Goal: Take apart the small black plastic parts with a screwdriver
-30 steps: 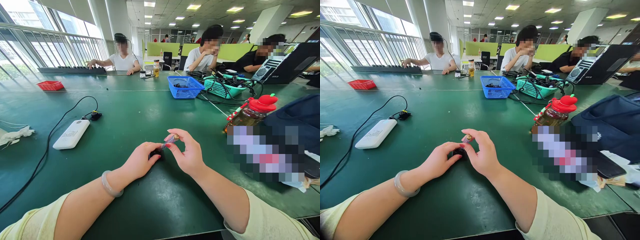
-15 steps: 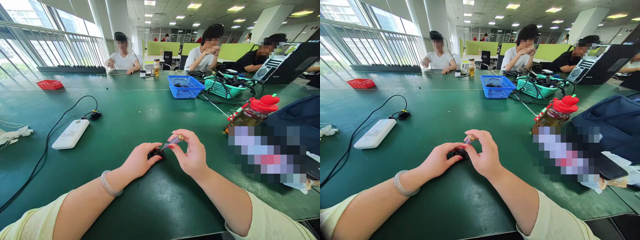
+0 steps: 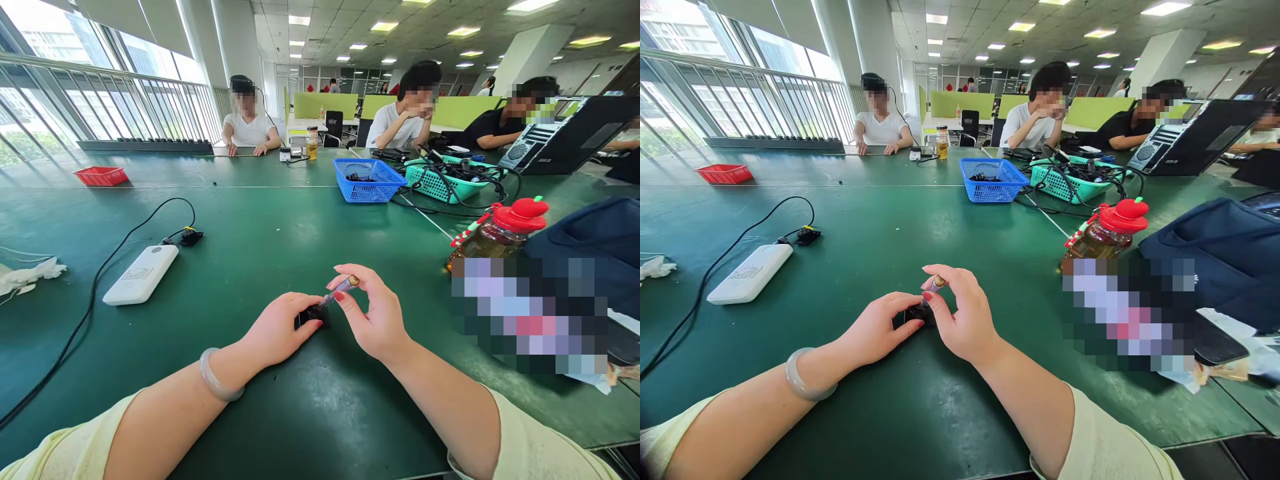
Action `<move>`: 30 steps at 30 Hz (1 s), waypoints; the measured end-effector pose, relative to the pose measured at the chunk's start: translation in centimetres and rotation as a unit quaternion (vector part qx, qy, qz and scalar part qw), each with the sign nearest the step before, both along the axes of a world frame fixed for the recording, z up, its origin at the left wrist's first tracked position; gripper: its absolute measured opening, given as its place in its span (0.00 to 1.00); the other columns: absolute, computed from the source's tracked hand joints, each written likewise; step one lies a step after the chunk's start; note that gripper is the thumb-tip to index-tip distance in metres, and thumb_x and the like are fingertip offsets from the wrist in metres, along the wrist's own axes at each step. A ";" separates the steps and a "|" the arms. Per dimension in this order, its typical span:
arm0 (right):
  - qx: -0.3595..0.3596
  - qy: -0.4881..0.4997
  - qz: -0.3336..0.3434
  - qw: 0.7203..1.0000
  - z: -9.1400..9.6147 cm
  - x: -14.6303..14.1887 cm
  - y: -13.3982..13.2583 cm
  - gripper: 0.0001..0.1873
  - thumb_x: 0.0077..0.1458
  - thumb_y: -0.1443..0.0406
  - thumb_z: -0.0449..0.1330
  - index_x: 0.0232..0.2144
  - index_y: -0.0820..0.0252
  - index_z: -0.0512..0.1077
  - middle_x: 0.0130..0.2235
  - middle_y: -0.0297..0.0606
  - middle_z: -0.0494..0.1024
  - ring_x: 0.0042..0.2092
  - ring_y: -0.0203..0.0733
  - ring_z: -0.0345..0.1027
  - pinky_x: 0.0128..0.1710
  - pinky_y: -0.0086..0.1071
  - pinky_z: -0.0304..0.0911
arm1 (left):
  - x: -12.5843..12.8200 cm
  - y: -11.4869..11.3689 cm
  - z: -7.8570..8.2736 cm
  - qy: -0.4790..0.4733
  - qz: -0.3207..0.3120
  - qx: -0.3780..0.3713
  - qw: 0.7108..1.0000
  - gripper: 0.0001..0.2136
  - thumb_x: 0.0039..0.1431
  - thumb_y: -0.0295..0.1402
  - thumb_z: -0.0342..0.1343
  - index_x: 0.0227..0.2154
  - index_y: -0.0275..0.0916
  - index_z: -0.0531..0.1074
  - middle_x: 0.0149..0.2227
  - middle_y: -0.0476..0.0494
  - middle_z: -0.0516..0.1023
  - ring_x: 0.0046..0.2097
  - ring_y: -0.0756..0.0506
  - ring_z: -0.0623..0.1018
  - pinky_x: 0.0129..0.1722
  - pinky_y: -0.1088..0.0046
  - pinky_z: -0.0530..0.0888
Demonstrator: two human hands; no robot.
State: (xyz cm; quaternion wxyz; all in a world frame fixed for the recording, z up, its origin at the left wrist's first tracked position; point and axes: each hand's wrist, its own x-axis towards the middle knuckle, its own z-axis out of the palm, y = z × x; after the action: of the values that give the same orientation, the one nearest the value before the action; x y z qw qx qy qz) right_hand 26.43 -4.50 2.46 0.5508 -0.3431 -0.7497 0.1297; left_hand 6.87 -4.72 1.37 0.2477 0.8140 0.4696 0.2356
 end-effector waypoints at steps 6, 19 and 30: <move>-0.004 -0.003 -0.010 1.000 0.1 -0.2 0.0 0.15 0.60 0.68 0.63 0.49 0.49 0.70 0.35 0.32 0.82 0.38 0.41 0.78 0.45 0.41 0.74 | -0.1 0.3 -0.6 -0.004 -0.008 0.013 1.000 0.13 0.62 0.32 0.59 0.48 0.42 0.78 0.50 0.43 0.82 0.52 0.40 0.79 0.56 0.59 0.76; -0.009 0.002 0.041 0.999 -0.2 -0.2 -0.1 0.22 0.63 0.71 0.56 0.57 0.47 0.65 0.40 0.34 0.82 0.43 0.42 0.79 0.48 0.43 0.75 | -0.3 0.5 -0.6 0.005 -0.014 0.026 1.000 0.13 0.61 0.32 0.60 0.48 0.42 0.79 0.49 0.41 0.83 0.51 0.40 0.80 0.55 0.58 0.77; 0.016 -0.002 0.024 1.000 -0.3 -0.1 0.1 0.21 0.64 0.71 0.56 0.56 0.46 0.68 0.41 0.34 0.82 0.42 0.42 0.79 0.47 0.43 0.75 | -0.4 0.4 -0.5 0.005 -0.021 0.020 1.000 0.12 0.62 0.32 0.59 0.48 0.42 0.80 0.50 0.41 0.83 0.52 0.40 0.80 0.56 0.58 0.76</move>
State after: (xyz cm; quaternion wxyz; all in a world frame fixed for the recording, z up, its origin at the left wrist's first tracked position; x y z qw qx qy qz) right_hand 26.29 -4.43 2.15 0.5511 -0.3166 -0.7609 0.1306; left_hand 6.52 -4.29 0.84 0.2343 0.8296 0.4486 0.2356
